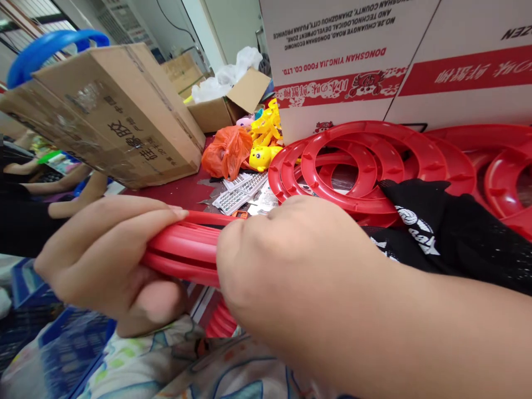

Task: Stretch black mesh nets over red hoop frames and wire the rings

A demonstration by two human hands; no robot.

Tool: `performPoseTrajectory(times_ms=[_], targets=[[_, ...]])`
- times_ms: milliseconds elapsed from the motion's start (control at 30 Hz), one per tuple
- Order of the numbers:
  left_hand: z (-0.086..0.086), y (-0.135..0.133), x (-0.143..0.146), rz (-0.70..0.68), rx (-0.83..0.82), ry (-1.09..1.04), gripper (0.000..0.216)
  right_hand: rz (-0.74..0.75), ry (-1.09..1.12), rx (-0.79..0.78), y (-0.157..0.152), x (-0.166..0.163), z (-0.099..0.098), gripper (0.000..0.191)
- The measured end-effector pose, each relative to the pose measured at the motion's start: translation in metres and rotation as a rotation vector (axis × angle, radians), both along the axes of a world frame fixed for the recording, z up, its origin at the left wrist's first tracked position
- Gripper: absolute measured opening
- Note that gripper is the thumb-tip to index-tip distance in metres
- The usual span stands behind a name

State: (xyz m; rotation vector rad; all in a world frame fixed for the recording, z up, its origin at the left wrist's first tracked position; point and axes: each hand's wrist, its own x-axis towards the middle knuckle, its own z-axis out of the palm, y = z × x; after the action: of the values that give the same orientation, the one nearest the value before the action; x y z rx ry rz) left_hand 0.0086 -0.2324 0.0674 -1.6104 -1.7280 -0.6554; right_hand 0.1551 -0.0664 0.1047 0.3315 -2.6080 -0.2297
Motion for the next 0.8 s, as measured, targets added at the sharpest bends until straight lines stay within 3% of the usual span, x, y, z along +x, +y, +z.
performPoseTrajectory(times_ms=[100, 233, 367, 500, 800], targets=[[0.024, 0.000, 0.000, -0.100, -0.117, 0.190, 0.054, 0.034, -0.023, -0.033, 0.003, 0.004, 0.000, 0.006], [0.039, -0.004, 0.002, -0.179, -0.266, 0.181, 0.038, 0.058, -0.043, -0.049, 0.002, 0.008, -0.005, 0.010], [0.044, -0.004, 0.009, -0.170, -0.349, 0.159, 0.017, 0.071, -0.054, -0.069, 0.001, 0.010, -0.009, 0.007], [0.046, -0.002, 0.018, -0.158, -0.340, 0.169, 0.031, 0.067, -0.085, -0.062, 0.000, 0.013, -0.010, 0.014], [0.044, -0.003, 0.020, -0.150, -0.329, 0.215, 0.034, 0.075, -0.093, 0.066, 0.002, 0.019, -0.008, 0.019]])
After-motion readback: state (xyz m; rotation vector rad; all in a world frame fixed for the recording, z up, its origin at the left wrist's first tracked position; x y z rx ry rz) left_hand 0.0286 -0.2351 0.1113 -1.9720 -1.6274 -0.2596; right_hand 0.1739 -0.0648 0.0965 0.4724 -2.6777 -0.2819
